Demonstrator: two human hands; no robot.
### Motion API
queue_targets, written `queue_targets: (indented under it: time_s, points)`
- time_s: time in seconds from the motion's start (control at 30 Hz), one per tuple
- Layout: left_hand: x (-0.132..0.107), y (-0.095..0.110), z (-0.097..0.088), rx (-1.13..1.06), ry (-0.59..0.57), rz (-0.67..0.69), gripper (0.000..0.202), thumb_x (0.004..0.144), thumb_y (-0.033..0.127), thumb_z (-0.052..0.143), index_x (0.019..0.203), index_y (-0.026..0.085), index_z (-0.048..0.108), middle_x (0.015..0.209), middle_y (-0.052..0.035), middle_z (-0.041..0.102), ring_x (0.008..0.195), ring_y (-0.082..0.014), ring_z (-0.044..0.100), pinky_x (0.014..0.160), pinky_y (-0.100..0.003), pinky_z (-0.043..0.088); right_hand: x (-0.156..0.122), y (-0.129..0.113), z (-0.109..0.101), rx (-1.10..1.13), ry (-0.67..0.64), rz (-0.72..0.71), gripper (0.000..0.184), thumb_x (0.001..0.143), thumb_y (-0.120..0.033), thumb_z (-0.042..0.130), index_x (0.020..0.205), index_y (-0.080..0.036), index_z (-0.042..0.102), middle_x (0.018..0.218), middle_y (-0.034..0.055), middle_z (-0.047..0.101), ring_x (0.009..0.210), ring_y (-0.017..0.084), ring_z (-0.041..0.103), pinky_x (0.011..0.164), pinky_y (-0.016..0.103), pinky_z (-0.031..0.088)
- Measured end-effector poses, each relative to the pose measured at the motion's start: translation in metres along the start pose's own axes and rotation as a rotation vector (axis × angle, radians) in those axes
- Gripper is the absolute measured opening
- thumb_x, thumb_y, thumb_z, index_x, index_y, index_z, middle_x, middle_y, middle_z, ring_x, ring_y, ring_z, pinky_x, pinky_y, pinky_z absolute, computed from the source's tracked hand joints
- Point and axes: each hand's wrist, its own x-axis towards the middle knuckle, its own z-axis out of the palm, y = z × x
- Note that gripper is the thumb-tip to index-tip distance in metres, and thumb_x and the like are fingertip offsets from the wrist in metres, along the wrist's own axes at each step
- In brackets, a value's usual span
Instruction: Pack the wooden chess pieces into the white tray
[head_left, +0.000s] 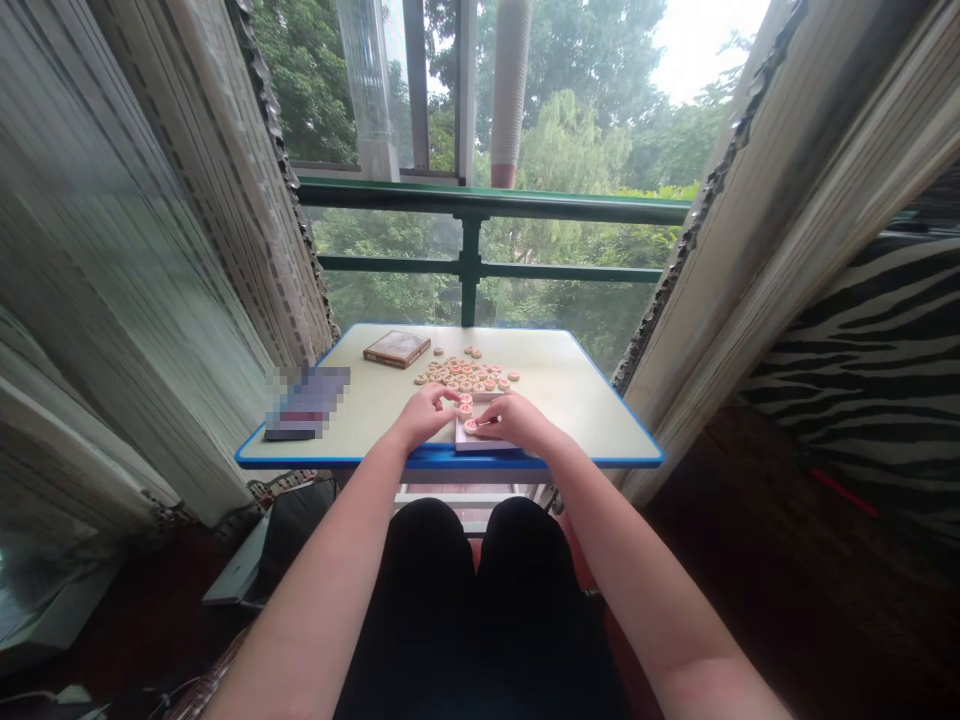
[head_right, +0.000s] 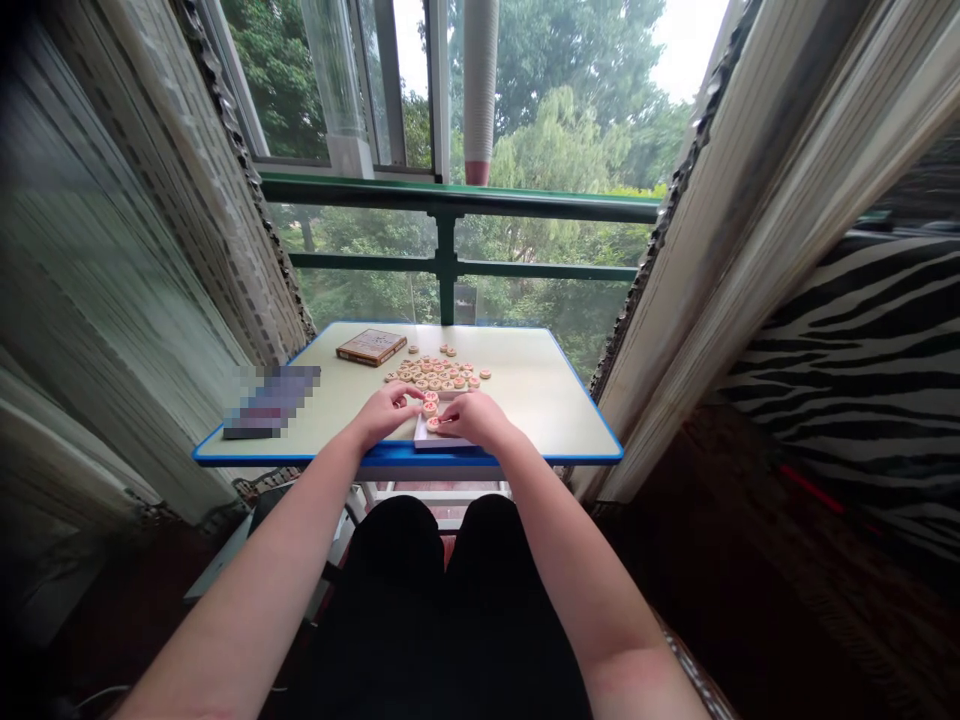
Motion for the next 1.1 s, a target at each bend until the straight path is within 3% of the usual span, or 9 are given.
queue_targets:
  time_s: [0.37,0.83,1.1]
  points:
    - [0.002,-0.005,-0.001,0.001,0.038,-0.003,0.021,0.068,0.024,0.055,0.084,0.017,0.067,0.096,-0.0032,0.053,0.070,-0.0111,0.052,0.076,-0.028,0.046,0.005,-0.010,0.002,0.013,-0.003,0.038,0.018,0.066,-0.034,0.071,0.072,-0.017,0.073,0.056,-0.0002,0.060,0.050,0.008,0.042,0.051,0.022,0.029]
    - [0.003,-0.008,0.003,0.016,0.031,0.009,0.022,0.067,0.019,0.051,0.080,0.018,0.068,0.095,-0.0041,0.055,0.069,-0.0122,0.052,0.073,-0.028,0.047,0.000,-0.012,0.001,0.068,-0.011,0.016,0.019,0.071,-0.035,0.064,0.074,-0.019,0.074,0.050,-0.0035,0.050,0.049,0.007,0.035,0.052,0.023,0.028]
    - [0.002,-0.003,0.000,0.004,0.040,0.014,0.021,0.065,0.017,0.050,0.074,0.018,0.068,0.094,-0.0042,0.057,0.077,-0.0148,0.054,0.072,-0.028,0.048,-0.002,-0.015,-0.011,0.100,0.010,0.068,0.018,0.068,-0.026,0.065,0.081,-0.018,0.075,0.063,-0.0006,0.062,0.054,0.009,0.046,0.054,0.021,0.034]
